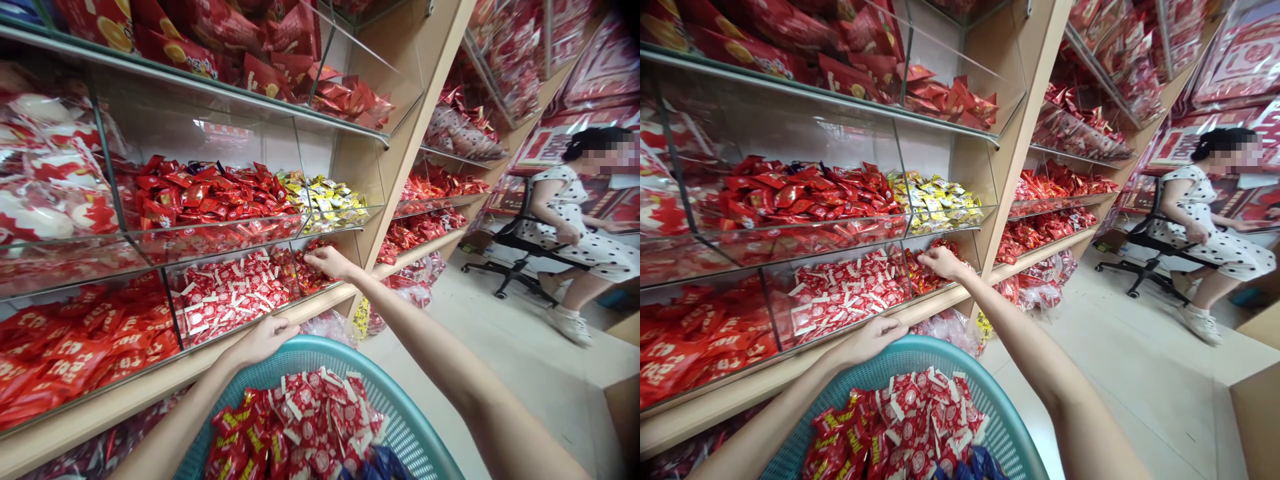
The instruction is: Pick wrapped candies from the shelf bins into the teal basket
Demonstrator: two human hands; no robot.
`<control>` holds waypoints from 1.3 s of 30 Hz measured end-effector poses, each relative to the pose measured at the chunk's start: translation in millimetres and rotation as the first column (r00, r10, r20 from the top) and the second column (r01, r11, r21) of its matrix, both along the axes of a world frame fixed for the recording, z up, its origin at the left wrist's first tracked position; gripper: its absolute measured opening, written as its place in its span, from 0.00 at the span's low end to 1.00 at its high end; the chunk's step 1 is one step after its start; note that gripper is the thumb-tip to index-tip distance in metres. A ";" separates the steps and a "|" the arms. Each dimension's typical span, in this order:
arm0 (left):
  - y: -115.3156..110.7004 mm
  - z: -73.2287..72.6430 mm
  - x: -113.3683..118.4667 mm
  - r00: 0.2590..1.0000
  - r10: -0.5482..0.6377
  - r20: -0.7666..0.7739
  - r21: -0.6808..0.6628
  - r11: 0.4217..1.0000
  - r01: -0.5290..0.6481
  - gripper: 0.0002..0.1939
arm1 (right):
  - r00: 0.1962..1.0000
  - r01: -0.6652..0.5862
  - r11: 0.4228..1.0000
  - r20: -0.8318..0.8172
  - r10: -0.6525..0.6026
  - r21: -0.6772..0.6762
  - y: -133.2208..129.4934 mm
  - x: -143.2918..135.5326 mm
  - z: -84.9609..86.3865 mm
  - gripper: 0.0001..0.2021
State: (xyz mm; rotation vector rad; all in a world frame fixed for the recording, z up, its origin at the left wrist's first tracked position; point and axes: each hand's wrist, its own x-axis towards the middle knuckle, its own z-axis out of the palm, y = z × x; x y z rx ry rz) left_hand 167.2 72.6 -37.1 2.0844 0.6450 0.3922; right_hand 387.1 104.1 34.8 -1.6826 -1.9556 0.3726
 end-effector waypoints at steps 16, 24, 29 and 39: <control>1.7 -4.6 -1.9 1.000 0.003 0.012 -0.002 1.000 -0.003 0.23 | 0.885 0.323 0.946 0.355 -0.301 -0.002 62.9 -5.1 -42.0 0.12; 1.5 -3.1 -1.2 1.000 -0.004 -0.003 -0.001 1.000 0.004 0.23 | 0.963 0.266 0.963 -0.065 -0.263 0.038 45.3 33.0 -31.2 0.11; 0.0 -2.0 -1.2 1.000 0.006 0.010 -0.011 1.000 -0.006 0.22 | 0.929 0.199 0.979 -0.325 -0.178 0.032 23.5 40.3 -23.0 0.14; 0.0 -1.7 -0.5 1.000 0.006 0.002 -0.019 1.000 -0.006 0.21 | 0.667 0.121 0.991 -0.735 -0.122 -0.054 0.7 28.1 -21.7 0.14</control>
